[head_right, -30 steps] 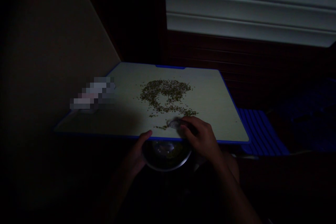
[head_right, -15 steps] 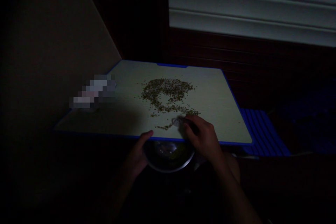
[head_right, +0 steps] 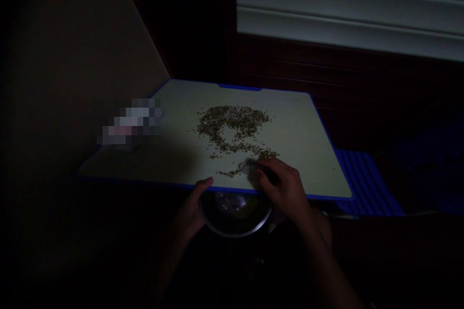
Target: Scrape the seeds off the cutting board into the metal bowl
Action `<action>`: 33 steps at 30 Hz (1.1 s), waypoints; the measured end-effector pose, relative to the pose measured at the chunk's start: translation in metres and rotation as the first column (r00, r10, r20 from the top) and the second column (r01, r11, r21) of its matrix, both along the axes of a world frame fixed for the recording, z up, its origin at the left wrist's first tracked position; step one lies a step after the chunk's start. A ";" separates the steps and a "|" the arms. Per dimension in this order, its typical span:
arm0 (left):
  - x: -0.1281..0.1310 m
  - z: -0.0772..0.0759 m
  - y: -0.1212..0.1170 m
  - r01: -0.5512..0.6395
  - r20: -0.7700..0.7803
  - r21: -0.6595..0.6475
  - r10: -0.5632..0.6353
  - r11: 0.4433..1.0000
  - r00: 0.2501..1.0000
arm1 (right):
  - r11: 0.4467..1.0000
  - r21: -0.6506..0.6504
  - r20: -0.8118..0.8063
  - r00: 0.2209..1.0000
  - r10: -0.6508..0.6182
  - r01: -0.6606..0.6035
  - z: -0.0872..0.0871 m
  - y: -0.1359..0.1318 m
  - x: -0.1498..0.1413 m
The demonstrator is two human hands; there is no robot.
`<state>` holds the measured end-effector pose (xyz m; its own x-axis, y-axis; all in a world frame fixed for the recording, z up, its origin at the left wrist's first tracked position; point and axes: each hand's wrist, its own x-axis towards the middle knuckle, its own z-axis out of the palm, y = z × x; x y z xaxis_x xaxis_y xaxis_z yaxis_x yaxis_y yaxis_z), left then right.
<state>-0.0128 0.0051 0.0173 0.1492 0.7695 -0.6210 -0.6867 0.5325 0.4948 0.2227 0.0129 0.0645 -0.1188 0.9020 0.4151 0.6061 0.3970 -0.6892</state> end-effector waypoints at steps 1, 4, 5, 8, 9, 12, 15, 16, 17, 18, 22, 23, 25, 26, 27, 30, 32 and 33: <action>0.000 -0.001 0.000 -0.002 -0.001 0.005 0.002 1.000 1.000 | 1.000 0.004 -0.006 1.000 0.003 -0.003 0.000 0.000 0.001; 0.000 -0.004 0.000 -0.002 0.004 0.016 0.002 1.000 1.000 | 1.000 0.014 -0.012 1.000 0.014 -0.014 -0.001 0.000 0.002; 0.000 -0.004 0.001 -0.008 0.004 0.027 0.008 1.000 1.000 | 1.000 0.019 -0.012 1.000 0.015 -0.015 -0.002 0.000 0.002; 0.001 -0.005 0.001 -0.011 0.009 0.053 0.010 0.999 1.000 | 0.999 0.033 -0.015 0.999 0.030 -0.029 -0.002 0.002 0.002; 0.001 -0.005 0.001 -0.013 0.008 0.050 0.012 0.999 1.000 | 0.999 0.038 -0.015 0.999 0.039 -0.039 -0.002 0.003 0.002; 0.001 -0.006 0.002 -0.035 -0.020 0.011 0.036 0.999 0.999 | 0.996 0.048 -0.016 0.997 0.070 -0.069 -0.003 0.004 0.003; 0.000 -0.007 0.003 -0.037 -0.046 0.006 0.037 0.999 0.998 | 0.995 0.030 -0.027 0.995 0.092 -0.092 -0.004 0.004 0.006; -0.001 -0.007 0.003 -0.031 -0.043 0.020 0.032 0.999 0.999 | 0.995 0.022 -0.031 0.995 0.097 -0.097 -0.004 0.004 0.007; -0.001 -0.008 0.003 -0.026 -0.037 0.037 0.028 0.999 0.999 | 0.995 0.015 -0.032 0.995 0.099 -0.099 -0.005 0.004 0.007; -0.002 -0.008 0.002 -0.022 -0.031 0.050 0.024 0.998 0.999 | 0.995 0.011 -0.032 0.995 0.100 -0.099 -0.005 0.004 0.008; -0.003 -0.011 0.002 -0.020 -0.037 0.034 0.022 0.999 0.999 | 0.995 0.009 -0.032 0.995 0.096 -0.095 -0.006 0.004 0.007; -0.003 -0.012 0.001 -0.019 -0.037 0.035 0.020 0.999 0.999 | 0.995 0.008 -0.034 0.995 0.098 -0.097 -0.005 0.004 0.007; -0.003 -0.014 0.001 -0.016 -0.035 0.054 0.018 0.998 0.999 | 0.994 0.000 -0.031 0.993 0.112 -0.112 -0.004 0.003 0.007; -0.003 -0.015 0.001 -0.015 -0.037 0.065 0.017 0.998 0.999 | 0.992 -0.007 -0.025 0.992 0.122 -0.122 -0.003 0.003 0.006; -0.003 -0.016 0.001 -0.011 -0.043 0.067 0.014 0.998 0.999 | 0.991 -0.013 -0.018 0.991 0.130 -0.130 -0.002 0.002 0.006; -0.003 -0.019 0.001 -0.005 -0.071 0.058 0.009 0.998 0.997 | 0.988 -0.026 0.000 0.989 0.149 -0.149 0.001 0.000 0.006; -0.004 -0.021 0.000 -0.011 -0.077 0.057 0.015 0.998 0.997 | 0.986 -0.032 0.002 0.987 0.162 -0.161 0.002 -0.001 0.006; -0.004 -0.023 0.000 -0.019 -0.075 0.056 0.023 0.998 0.997 | 0.985 -0.038 -0.001 0.986 0.169 -0.169 0.003 -0.001 0.006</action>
<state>-0.0167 0.0054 -0.0054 0.0868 0.8057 -0.5860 -0.6568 0.4886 0.5744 0.2285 0.0115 0.0674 -0.2718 0.8839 0.3806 0.5345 0.4675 -0.7041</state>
